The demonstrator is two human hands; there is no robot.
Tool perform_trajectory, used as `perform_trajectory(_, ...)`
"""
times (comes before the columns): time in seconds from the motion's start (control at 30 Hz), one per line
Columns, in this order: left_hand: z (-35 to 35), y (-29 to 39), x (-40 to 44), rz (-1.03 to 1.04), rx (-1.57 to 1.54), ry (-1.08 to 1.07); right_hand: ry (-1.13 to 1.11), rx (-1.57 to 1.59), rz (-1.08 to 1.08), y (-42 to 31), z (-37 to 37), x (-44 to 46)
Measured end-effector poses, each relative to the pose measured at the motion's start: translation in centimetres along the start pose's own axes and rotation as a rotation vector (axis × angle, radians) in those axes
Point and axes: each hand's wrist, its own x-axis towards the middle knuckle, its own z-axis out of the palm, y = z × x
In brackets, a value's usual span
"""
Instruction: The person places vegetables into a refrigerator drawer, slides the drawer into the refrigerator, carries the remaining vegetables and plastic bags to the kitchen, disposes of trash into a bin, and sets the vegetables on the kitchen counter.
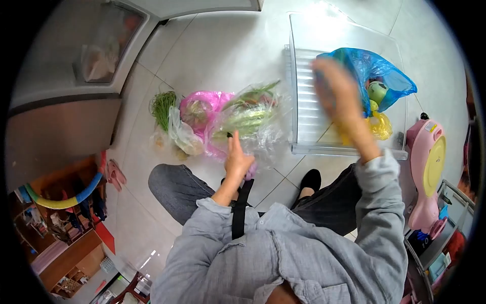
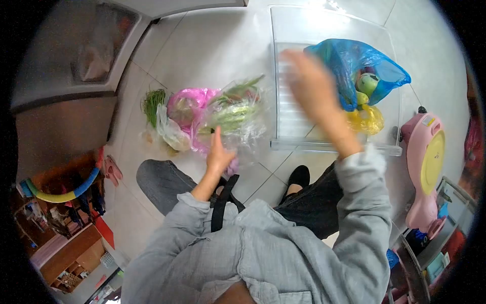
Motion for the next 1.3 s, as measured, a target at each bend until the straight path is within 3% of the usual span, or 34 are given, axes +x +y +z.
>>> perform_trajectory(0.03,0.0,0.5,-0.9,-0.056,0.038,-0.048,-0.186,0.116,-0.002,-2.9,3.3,-1.9)
perform_trajectory(0.07,-0.5,1.3,-1.6,-0.112,0.075,-0.095,-0.6,0.062,0.017,-5.2,6.1,-3.4)
perform_trajectory(0.1,-0.9,1.6,-1.9,-0.168,0.113,-0.142,-0.734,-0.056,-0.194,-6.3,9.4,-6.2)
perform_trajectory(0.17,-0.6,0.0,-0.8,-0.198,0.128,-0.015,-0.805,-0.28,-0.5,-7.4,12.2,-10.3)
perform_trajectory(0.27,-0.5,-2.0,1.4,-0.25,0.154,0.125,-0.972,-0.445,-0.535,-5.6,14.4,-11.9)
perform_trajectory(0.3,-0.8,-2.6,2.0,-0.267,0.14,0.133,-0.849,-0.592,-0.571,-5.7,14.6,-12.1)
perform_trajectory(0.4,-0.3,-4.4,2.9,-0.334,0.142,0.121,-0.907,-0.447,-0.491,-6.0,16.2,-11.3)
perform_trajectory(0.5,-1.1,-4.5,2.7,-0.454,0.077,0.066,-0.763,-0.207,-0.363,-4.9,15.1,-6.8)
perform_trajectory(0.57,-1.9,-4.0,2.5,-0.513,0.009,0.09,-0.413,-0.073,-0.154,-3.6,14.4,-3.3)
perform_trajectory(0.63,-2.3,-3.7,2.7,-0.535,-0.052,0.185,-0.27,0.236,0.23,-2.8,12.6,0.0)
perform_trajectory(0.73,-2.4,-3.9,2.8,-0.34,-0.249,0.412,-0.225,0.516,0.536,-2.0,10.9,2.3)
perform_trajectory(0.83,-3.7,-2.1,2.2,-0.225,-0.115,0.644,-0.22,0.754,0.583,-2.0,9.9,2.8)
perform_trajectory(0.93,-2.9,-2.2,2.1,-0.197,-0.041,0.635,-0.222,0.854,0.587,-1.5,9.1,3.1)
perform_trajectory(1.03,-1.0,-2.5,3.1,-0.226,-0.175,0.348,-0.286,0.986,0.643,-1.6,8.5,3.2)
perform_trajectory(1.13,-0.2,-3.9,4.7,-0.283,-0.189,0.213,-0.287,1.087,0.673,-1.3,8.4,3.1)
perform_trajectory(1.3,-4.1,-3.4,4.7,-0.211,-0.804,0.373,-0.188,1.332,0.681,-2.3,7.3,4.0)
